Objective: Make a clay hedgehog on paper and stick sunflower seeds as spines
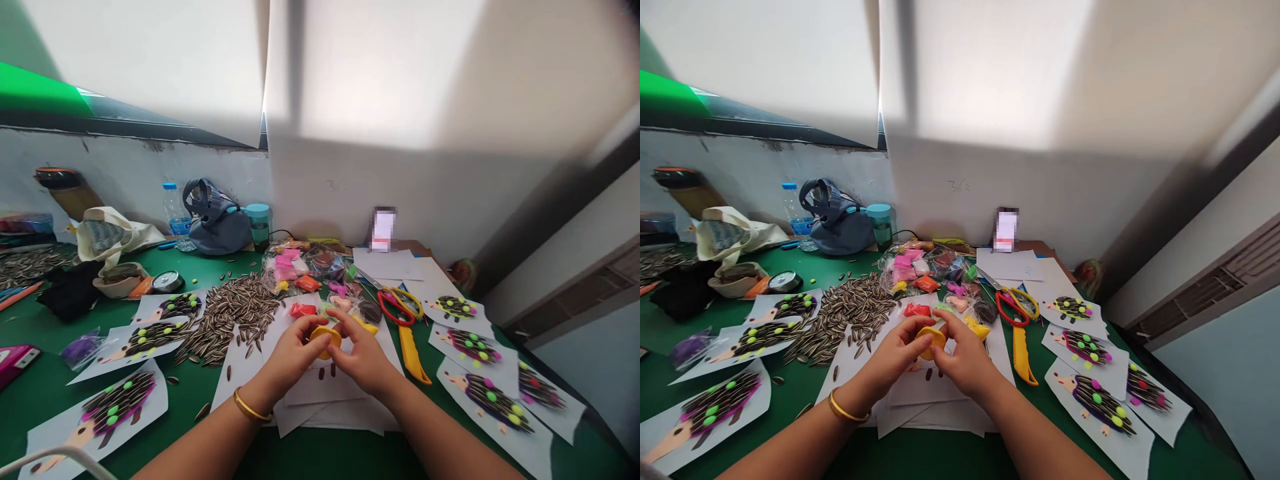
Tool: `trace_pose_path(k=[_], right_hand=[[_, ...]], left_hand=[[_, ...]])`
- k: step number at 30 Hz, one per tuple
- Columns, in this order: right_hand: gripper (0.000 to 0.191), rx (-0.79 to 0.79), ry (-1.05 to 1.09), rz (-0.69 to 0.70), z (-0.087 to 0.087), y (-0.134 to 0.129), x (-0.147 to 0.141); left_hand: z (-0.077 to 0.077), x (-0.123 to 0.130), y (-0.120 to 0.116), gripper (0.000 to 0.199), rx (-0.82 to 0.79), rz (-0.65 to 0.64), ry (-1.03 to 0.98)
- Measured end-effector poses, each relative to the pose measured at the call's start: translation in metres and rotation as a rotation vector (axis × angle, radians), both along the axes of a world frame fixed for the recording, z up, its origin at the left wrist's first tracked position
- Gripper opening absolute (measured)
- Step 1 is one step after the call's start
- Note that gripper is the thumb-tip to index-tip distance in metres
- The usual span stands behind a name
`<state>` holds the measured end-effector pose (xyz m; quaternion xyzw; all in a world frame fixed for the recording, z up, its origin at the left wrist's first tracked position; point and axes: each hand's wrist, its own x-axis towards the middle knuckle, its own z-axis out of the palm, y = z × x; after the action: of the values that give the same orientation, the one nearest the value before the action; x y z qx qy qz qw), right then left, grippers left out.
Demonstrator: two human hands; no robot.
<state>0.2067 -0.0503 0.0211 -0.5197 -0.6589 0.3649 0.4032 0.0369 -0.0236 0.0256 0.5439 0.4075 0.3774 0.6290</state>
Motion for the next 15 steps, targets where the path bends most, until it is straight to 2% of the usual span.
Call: trace_pose_path(k=[4, 8, 11, 15], right_hand=[[0.062, 0.003, 0.006, 0.069, -0.0028, -0.0016, -0.0023], [0.056, 0.021, 0.081, 0.002, -0.0041, 0.0001, -0.0011], [0.053, 0.062, 0.1, -0.066, -0.0038, 0.0015, 0.0006], [0.053, 0.065, 0.099, -0.039, -0.0041, 0.0013, 0.0003]], left_hand=[[-0.0033, 0.0011, 0.0012, 0.032, -0.005, -0.001, 0.01], [-0.0043, -0.0002, 0.0012, 0.032, -0.071, 0.049, -0.047], [-0.0046, -0.0009, 0.001, 0.035, -0.059, 0.074, -0.08], [-0.0057, -0.0006, 0.0015, 0.04, -0.013, 0.047, 0.022]])
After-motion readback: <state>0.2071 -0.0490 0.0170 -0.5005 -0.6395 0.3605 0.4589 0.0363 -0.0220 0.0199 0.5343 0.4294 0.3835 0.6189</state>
